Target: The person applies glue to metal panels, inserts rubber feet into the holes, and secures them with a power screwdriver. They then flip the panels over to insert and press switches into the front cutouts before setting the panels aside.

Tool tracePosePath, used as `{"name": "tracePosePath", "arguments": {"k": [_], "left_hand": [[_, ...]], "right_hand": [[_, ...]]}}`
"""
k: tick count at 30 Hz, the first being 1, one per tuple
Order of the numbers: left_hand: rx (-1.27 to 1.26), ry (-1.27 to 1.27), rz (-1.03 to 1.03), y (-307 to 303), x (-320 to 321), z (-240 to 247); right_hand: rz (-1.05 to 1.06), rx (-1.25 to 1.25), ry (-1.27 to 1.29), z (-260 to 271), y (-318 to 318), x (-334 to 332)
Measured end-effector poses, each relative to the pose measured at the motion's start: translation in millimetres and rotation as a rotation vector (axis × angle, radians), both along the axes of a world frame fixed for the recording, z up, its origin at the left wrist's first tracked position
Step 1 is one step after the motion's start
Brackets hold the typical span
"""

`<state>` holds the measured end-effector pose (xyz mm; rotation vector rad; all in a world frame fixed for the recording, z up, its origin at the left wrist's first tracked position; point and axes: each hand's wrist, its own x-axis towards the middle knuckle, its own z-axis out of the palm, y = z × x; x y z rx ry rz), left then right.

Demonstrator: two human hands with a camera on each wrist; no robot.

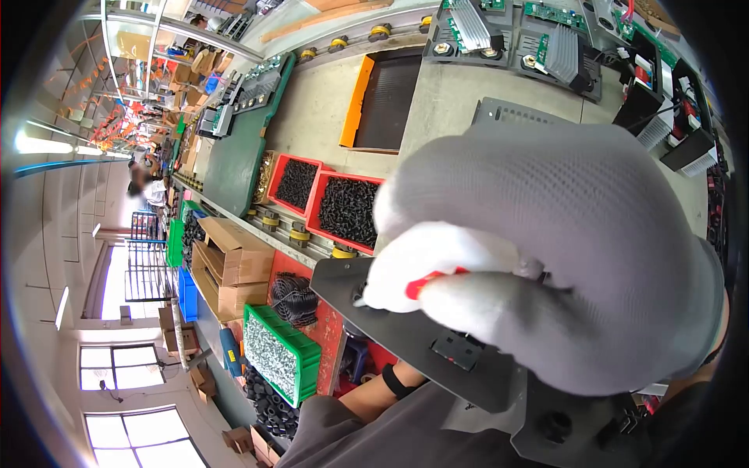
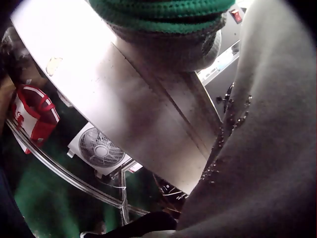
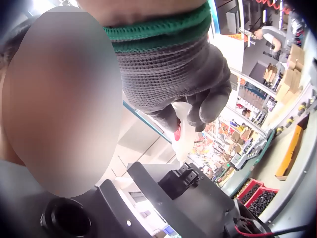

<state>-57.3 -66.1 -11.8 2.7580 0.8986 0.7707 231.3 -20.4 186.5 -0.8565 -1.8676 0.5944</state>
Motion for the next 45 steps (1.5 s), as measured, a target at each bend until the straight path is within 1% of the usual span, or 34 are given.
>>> {"name": "tracePosePath", "arguments": {"k": [3, 9, 12, 15, 16, 18, 19, 20, 21, 22, 23, 24, 25, 26, 27, 28, 30, 31, 32, 34, 35, 36, 38, 40, 42, 43, 44, 45], "left_hand": [[0.000, 0.001, 0.023, 2, 7, -12], [0.008, -0.011, 0.068, -2, -7, -17], [0.013, -0.019, 0.073, -2, 7, -27], [0.020, -0.036, 0.081, 3, 8, -27], [0.023, -0.048, 0.081, 2, 9, -27], [0.021, -0.083, 0.068, 4, 10, -24], [0.009, -0.111, 0.046, 2, 19, -26], [-0.021, -0.148, 0.000, -8, 32, -32], [-0.029, -0.083, -0.071, -6, 2, -72], [0.074, 0.055, 0.012, -8, 2, -67], [0.269, 0.061, -0.026, 6, -24, -107], [0.169, -0.086, -0.059, 6, 7, -63], [-0.210, -0.008, 0.191, 1, 8, -62], [0.108, -0.184, -0.049, -5, 36, -17], [0.045, -0.149, -0.051, -7, 38, -16], [0.000, -0.104, -0.034, -5, 34, -21], [0.059, -0.105, -0.043, -6, 37, -20], [0.029, -0.137, -0.054, -7, 38, -21], [0.057, -0.162, -0.078, -6, 45, -21], [0.021, -0.140, -0.049, -10, 45, -17], [0.027, -0.144, -0.057, -10, 44, -17], [0.006, -0.162, -0.052, -9, 44, -19], [-0.009, -0.184, -0.052, -11, 44, -18], [-0.085, -0.110, -0.009, -14, 44, -12], [-0.060, -0.124, -0.018, -8, 44, -17], [-0.045, -0.133, -0.023, -7, 45, -19], [-0.034, -0.135, -0.022, -9, 45, -19], [-0.042, -0.144, -0.031, -10, 45, -17]], "right_hand": [[-0.037, 0.039, 0.014, -3, -1, -2], [-0.110, 0.124, 0.028, -4, -2, -9], [-0.153, 0.155, 0.028, -4, -10, -5], [-0.084, -0.077, 0.097, 3, -23, 2], [-0.094, -0.073, 0.086, 4, -28, 4], [-0.003, -0.428, 0.594, 14, -40, 6], [-0.217, -0.742, 0.427, 32, -57, 13], [-0.407, -0.728, 0.273, 39, -73, 20], [-0.359, -0.696, 0.286, 40, -88, 31], [-0.344, -0.674, 0.292, 36, -109, 46], [-0.358, -0.643, 0.502, 31, -134, 51], [-0.383, -0.576, 0.708, 28, -157, 52], [-0.340, -0.501, 0.790, 30, -185, 58], [-0.271, -0.418, 0.872, 32, -213, 62], [-0.274, -0.339, 0.864, 30, -242, 72], [-0.397, -0.183, 0.840, 36, -278, 69], [-0.646, -0.107, 0.677, 42, -346, 68], [-0.726, -0.037, 0.642, 44, -375, 63], [-0.801, 0.033, 0.612, 44, -400, 60], [-0.967, 0.058, 0.657, 34, -453, 42], [-1.032, 0.132, 0.690, 24, -469, 34], [-1.095, 0.206, 0.723, 12, -485, 29], [-1.224, 0.207, 0.698, -18, -524, 24], [-1.469, 0.197, 0.835, -49, -541, 20], [-1.512, 0.140, 0.906, -100, -567, 41], [-1.599, 0.092, 0.895, -125, -573, 53], [-1.760, 0.026, 0.748, -158, -584, 71], [-1.843, 0.009, 0.692, -183, -585, 86]]}}
